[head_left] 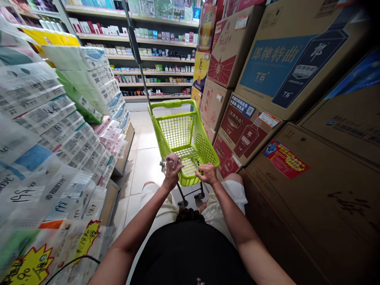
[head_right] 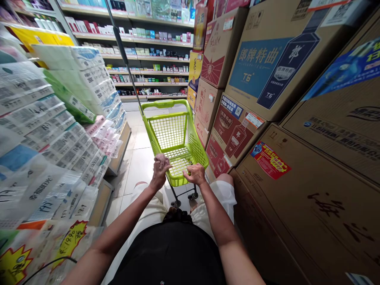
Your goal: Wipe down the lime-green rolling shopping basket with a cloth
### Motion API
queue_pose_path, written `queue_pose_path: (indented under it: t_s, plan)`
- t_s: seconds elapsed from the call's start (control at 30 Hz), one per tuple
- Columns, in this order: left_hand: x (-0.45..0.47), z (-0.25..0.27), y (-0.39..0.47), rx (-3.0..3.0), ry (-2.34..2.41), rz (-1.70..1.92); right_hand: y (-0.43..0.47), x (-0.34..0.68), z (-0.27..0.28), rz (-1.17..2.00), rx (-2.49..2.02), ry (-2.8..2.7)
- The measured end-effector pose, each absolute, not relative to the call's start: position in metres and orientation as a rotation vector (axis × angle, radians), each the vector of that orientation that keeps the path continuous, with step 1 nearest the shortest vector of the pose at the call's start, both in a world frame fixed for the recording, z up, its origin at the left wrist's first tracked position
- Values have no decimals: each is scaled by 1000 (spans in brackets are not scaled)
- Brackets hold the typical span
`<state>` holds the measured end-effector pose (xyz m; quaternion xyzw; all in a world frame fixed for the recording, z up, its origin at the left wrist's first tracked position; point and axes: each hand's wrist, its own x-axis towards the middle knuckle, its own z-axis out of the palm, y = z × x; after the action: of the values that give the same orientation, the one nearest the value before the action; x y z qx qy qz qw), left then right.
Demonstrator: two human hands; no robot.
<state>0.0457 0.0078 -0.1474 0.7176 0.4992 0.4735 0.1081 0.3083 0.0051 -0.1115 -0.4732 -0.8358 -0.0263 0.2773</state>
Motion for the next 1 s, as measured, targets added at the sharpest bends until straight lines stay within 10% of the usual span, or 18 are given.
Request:
queue_pose_path:
  t_s: [1.0]
  plan:
    - [36,-105,31,2666,1621,1195,-55,265,-119,-76,-1131,-1903]
